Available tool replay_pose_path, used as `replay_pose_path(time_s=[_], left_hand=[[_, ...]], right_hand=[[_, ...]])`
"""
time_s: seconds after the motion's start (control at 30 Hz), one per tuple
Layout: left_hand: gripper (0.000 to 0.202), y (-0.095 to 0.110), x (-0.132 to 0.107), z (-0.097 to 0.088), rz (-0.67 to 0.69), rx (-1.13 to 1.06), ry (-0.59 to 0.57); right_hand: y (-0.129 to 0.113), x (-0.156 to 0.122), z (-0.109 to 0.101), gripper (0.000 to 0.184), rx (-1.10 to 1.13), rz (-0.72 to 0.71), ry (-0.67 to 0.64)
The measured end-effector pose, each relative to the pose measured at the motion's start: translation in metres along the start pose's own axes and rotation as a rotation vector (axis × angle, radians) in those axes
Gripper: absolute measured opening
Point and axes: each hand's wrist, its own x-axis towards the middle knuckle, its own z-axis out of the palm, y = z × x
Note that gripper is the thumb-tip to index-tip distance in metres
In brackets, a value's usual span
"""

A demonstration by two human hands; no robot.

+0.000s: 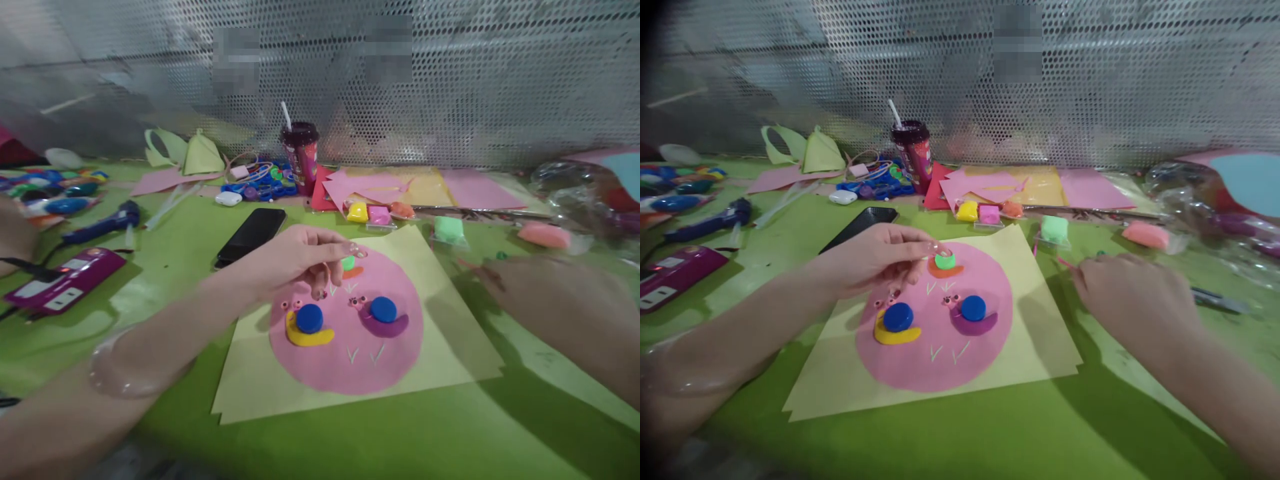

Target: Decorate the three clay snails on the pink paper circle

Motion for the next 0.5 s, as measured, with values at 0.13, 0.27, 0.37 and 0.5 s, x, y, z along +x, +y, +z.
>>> replay_pose_path(time_s=[0.13, 0.27, 0.37, 0.5], left_hand=[[0.020, -0.003, -0.007, 0.014, -0.119, -0.168, -0.197], [0.030, -0.003, -0.017, 0.031, -0.229, -0.286, -0.302], [0.028, -0.002, -0.021, 0.038, -0.275, -0.307, -0.307], [0.023, 0.000, -0.022, 0.042, -0.315, -0.304, -0.316]], right_hand=[[-0.021, 0.008, -0.014, 0.038, -0.042, 0.055, 0.053], [-0.059, 0.018, -0.043, 0.015, 0.314, -0.007, 0.117], [-0.076, 0.018, -0.048, 0.012, 0.461, 0.014, 0.117], [-0.079, 0.016, -0.043, 0.013, 0.455, 0.069, 0.116]])
